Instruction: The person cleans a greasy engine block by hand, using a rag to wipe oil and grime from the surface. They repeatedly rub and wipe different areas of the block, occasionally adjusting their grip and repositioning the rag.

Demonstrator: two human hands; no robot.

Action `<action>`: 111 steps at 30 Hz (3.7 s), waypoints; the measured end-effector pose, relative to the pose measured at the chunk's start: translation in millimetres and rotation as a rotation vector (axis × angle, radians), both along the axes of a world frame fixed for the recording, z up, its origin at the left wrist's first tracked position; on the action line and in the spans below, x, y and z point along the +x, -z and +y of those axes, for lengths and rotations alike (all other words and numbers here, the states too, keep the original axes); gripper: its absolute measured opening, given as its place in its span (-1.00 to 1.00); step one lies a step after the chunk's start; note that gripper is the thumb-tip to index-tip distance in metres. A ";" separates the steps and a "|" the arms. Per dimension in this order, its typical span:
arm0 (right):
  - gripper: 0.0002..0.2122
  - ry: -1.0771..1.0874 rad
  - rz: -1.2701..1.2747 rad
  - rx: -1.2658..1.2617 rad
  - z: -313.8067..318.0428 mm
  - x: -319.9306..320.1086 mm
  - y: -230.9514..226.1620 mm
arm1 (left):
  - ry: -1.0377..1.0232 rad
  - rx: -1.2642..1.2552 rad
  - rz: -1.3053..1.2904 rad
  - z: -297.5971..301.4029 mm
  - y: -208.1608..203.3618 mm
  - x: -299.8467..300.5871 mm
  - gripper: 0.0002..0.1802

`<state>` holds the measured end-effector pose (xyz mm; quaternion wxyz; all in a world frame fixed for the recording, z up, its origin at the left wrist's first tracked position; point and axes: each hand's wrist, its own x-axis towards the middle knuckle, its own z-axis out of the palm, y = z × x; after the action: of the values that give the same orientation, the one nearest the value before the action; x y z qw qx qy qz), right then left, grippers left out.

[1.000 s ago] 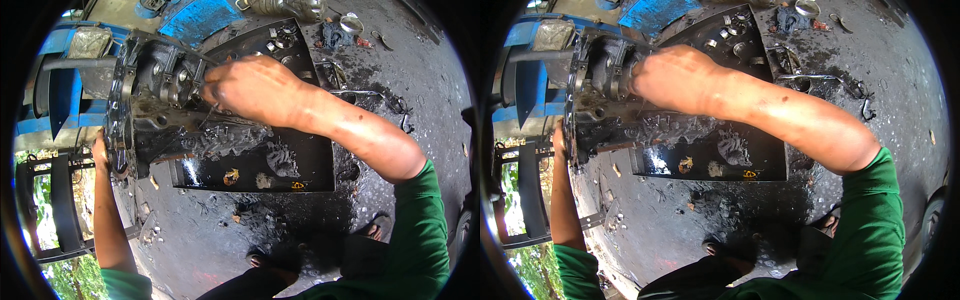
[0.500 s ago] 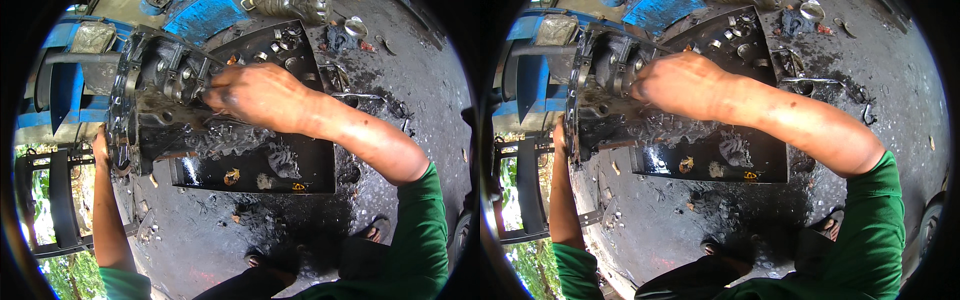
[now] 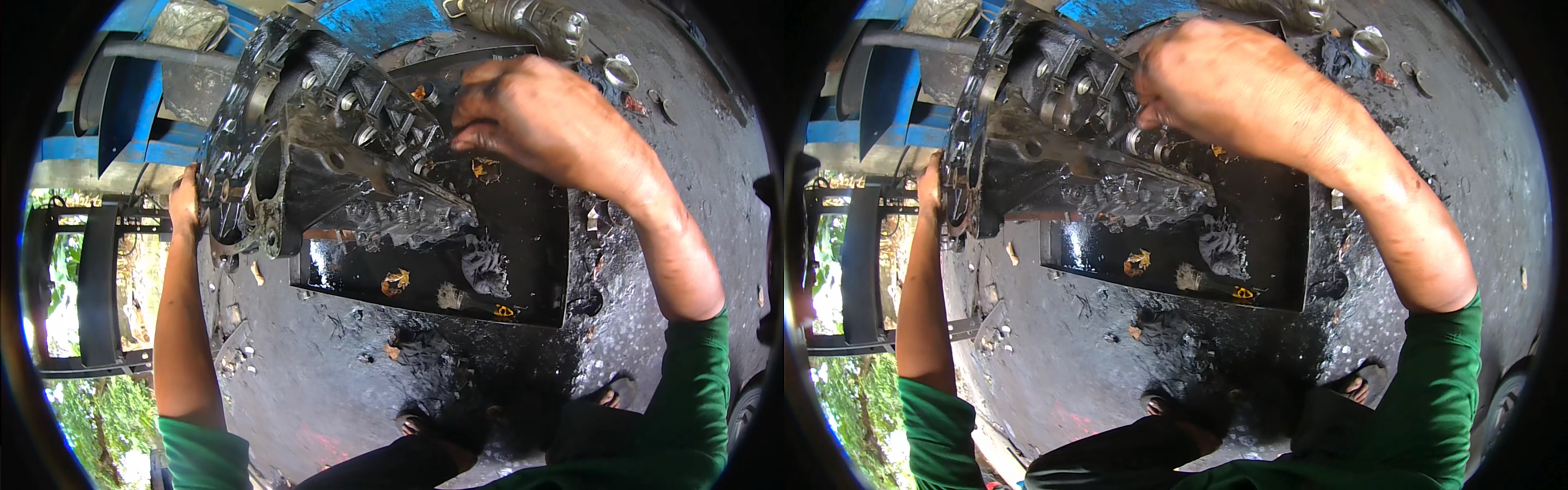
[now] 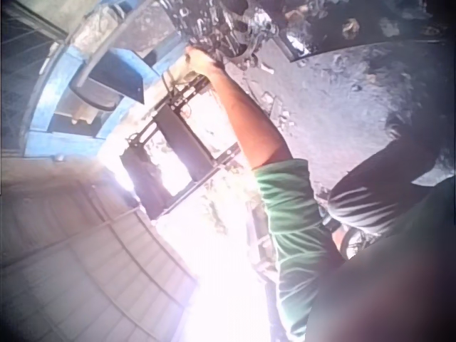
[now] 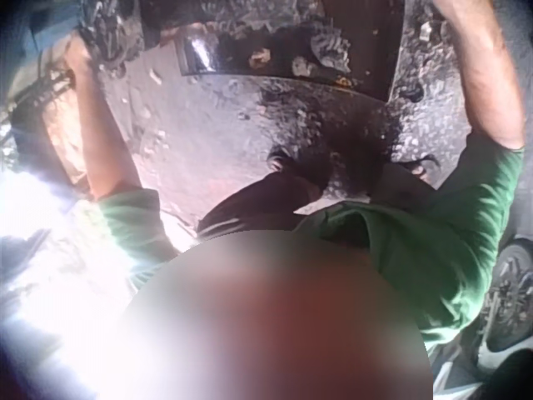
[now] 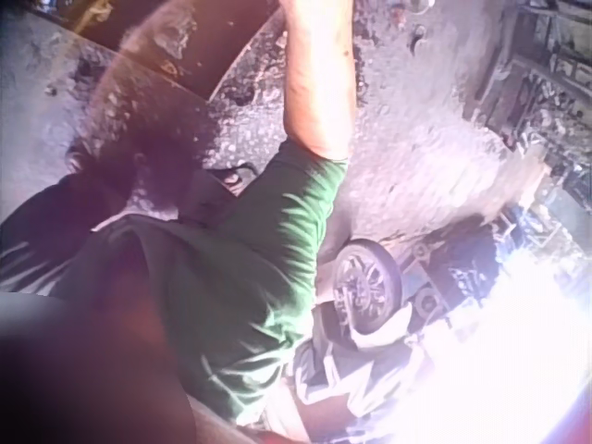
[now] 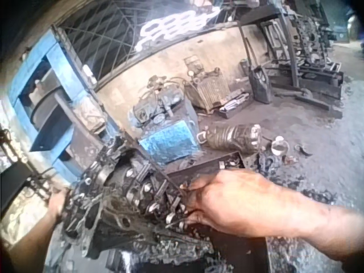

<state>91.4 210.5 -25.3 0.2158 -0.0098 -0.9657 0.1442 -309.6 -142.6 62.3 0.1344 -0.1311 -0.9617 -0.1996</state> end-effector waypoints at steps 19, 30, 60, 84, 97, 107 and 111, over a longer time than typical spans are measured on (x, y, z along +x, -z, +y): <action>-0.80 -0.185 0.128 -0.138 0.6 -10.8 30.2 | -0.026 0.001 0.011 -1.5 2.7 -7.0 -0.24; -0.75 -0.279 0.098 -0.163 -17.5 -11.1 29.6 | -0.044 0.077 -0.093 -2.2 1.9 -13.4 -0.19; -0.83 -0.156 0.008 -0.086 -10.1 -6.5 20.6 | -0.084 -0.103 0.058 -12.9 4.9 -27.2 -0.13; -0.84 -0.222 0.229 0.090 -17.6 -13.7 33.3 | 0.020 -0.087 0.085 -8.0 9.0 -12.9 -0.21; -0.79 0.128 -0.507 -0.074 16.5 32.8 164.4 | 0.054 -0.096 -0.036 -2.2 6.2 -22.2 -0.07; -0.71 0.279 -0.751 -0.340 -93.1 75.7 300.2 | 0.330 0.408 -0.495 -13.6 16.1 -1.5 -0.25; -0.70 0.425 -0.759 -0.351 -98.7 79.4 298.4 | 0.285 0.379 -0.409 -14.0 22.7 -19.6 -0.17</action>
<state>170.8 111.8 -323.7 -0.1330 -0.2957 -0.9139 0.2443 -329.3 -156.6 39.5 -0.0693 -0.1944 -0.8863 -0.4146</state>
